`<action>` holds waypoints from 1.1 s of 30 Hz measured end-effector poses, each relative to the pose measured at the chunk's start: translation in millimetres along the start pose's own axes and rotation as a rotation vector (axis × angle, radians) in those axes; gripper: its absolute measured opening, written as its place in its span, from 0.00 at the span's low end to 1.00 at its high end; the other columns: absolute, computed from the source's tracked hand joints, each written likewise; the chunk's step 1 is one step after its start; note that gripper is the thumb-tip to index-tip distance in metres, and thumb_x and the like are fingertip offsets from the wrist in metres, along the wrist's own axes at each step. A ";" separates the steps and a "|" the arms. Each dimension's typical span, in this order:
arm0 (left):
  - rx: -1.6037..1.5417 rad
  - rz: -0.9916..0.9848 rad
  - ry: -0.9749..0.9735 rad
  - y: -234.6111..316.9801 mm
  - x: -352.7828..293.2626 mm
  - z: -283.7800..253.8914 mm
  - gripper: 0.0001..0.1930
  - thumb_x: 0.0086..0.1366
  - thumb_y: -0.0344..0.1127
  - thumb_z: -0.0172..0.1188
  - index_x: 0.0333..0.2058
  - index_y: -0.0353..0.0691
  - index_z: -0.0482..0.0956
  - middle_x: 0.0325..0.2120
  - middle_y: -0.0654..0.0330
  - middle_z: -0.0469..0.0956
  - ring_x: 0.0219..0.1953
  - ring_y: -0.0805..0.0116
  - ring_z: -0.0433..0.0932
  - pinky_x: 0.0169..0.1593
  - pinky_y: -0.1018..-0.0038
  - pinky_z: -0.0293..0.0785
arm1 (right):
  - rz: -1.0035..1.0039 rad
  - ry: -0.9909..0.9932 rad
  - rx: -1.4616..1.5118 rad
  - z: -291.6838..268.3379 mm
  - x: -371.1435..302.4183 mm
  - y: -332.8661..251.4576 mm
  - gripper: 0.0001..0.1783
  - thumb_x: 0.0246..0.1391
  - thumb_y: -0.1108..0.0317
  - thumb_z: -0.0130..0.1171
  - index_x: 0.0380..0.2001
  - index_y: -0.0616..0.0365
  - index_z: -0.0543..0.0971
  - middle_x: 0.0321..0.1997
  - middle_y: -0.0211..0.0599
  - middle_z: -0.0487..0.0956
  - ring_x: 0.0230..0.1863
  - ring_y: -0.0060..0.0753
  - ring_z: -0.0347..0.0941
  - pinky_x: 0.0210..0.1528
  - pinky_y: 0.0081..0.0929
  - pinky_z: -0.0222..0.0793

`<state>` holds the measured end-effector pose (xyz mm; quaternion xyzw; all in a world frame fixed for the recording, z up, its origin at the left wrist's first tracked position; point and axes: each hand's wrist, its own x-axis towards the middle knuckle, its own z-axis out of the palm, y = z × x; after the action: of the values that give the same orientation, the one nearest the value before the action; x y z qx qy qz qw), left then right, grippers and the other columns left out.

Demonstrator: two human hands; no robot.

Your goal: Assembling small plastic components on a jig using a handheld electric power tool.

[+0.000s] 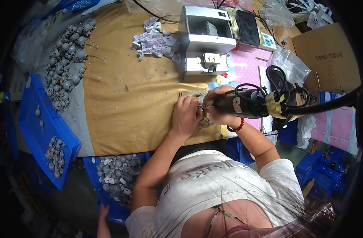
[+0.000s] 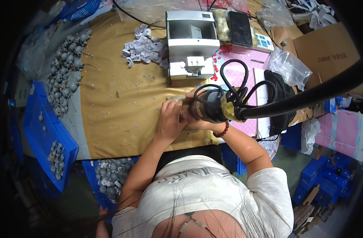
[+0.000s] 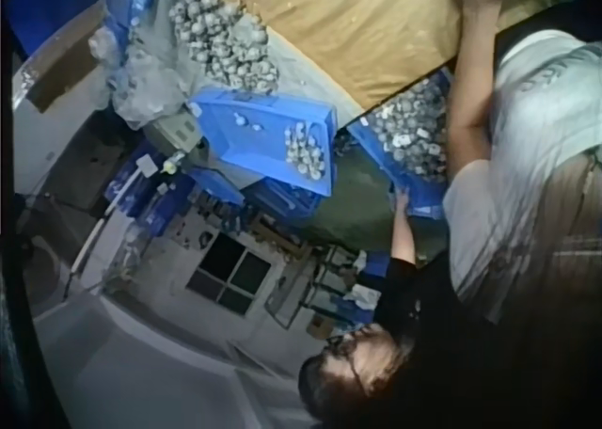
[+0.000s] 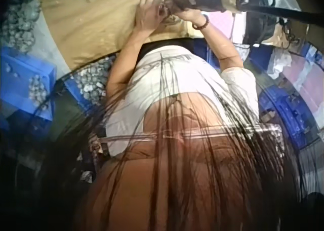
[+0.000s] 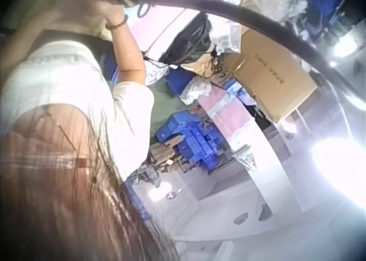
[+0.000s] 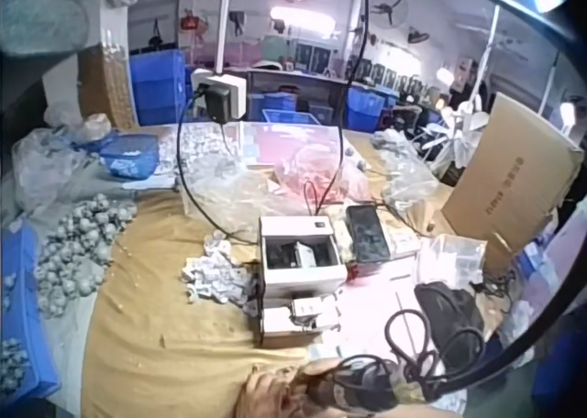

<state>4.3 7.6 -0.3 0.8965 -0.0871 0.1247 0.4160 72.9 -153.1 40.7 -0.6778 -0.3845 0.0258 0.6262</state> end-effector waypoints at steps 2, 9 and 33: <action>-0.016 -0.002 0.007 0.6 0.2 -0.2 0.21 0.50 0.25 0.66 0.45 0.39 0.73 0.40 0.52 0.74 0.51 0.46 0.71 0.54 0.57 0.71 | 0.000 0.008 0.028 0.8 -3.2 1.9 0.32 0.53 0.84 0.61 0.57 0.51 0.61 0.33 0.39 0.74 0.29 0.32 0.74 0.31 0.30 0.75; -0.017 0.022 0.049 -0.2 0.1 1.8 0.22 0.49 0.25 0.66 0.45 0.39 0.73 0.40 0.51 0.74 0.50 0.46 0.71 0.54 0.56 0.71 | 0.010 -0.012 0.033 0.0 -3.9 1.7 0.31 0.52 0.85 0.60 0.56 0.52 0.63 0.32 0.39 0.75 0.30 0.32 0.75 0.32 0.30 0.75; 0.020 -0.022 0.046 6.6 -10.2 8.1 0.17 0.53 0.25 0.68 0.43 0.37 0.77 0.43 0.53 0.80 0.51 0.48 0.74 0.56 0.59 0.71 | 0.265 0.008 -0.364 -5.7 -23.9 21.7 0.13 0.57 0.73 0.65 0.46 0.62 0.79 0.41 0.40 0.81 0.41 0.38 0.77 0.43 0.29 0.73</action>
<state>-5.9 -2.3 -3.6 0.8984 -0.0664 0.1416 0.4103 69.7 -169.3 12.4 -0.8243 -0.2879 0.0353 0.4861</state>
